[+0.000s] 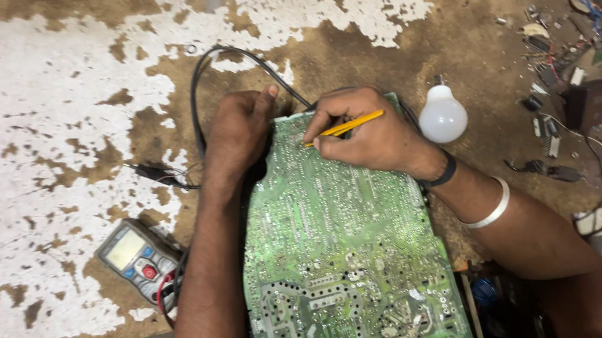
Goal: The person uses a yellow pencil to repeatedly touch and scrape specific points on a green circuit board. The person holds the board steady with one hand while working with the other. A multimeter and other tools are visible on the workbench.
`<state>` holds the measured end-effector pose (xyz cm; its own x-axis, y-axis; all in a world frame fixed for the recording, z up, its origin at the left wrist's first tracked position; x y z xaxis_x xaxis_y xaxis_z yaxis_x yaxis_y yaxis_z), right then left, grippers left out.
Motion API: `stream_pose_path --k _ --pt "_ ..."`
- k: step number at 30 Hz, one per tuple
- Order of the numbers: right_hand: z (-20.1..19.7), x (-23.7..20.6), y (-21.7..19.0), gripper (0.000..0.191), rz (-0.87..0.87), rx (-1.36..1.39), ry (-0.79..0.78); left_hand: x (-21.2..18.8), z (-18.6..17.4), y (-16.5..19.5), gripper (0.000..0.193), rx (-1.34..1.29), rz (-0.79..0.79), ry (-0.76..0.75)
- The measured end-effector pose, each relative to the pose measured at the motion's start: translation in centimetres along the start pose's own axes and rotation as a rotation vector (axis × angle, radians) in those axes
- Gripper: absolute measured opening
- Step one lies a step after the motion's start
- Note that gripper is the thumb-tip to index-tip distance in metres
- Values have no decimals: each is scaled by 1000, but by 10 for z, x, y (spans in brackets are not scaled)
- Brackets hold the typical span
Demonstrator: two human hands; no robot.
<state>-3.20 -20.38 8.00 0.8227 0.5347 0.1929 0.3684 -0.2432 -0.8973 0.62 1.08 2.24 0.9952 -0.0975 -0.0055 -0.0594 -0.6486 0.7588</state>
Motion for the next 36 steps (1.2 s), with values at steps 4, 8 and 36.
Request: stream_pose_path --k 4,8,36 --pt "-2 0 -2 11 -21 16 -19 -1 2 2 58 -20 -15 -12" --pt "-3 -3 -3 14 10 15 -18 -1 4 3 58 -27 -8 20" --pt "-12 -4 -1 9 -4 69 -11 6 8 4 56 1 -20 22"
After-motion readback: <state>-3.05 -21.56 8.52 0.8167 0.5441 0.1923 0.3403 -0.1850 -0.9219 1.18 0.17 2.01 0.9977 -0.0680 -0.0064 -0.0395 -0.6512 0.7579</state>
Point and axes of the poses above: each hand's wrist, its own x-axis towards the middle knuckle, its own z-axis out of the palm, y = z × x, the point moved 2 cm from there along x, towards the middle knuckle, and after that the axes turned 7 degrees about x, right-handed, at the moved point
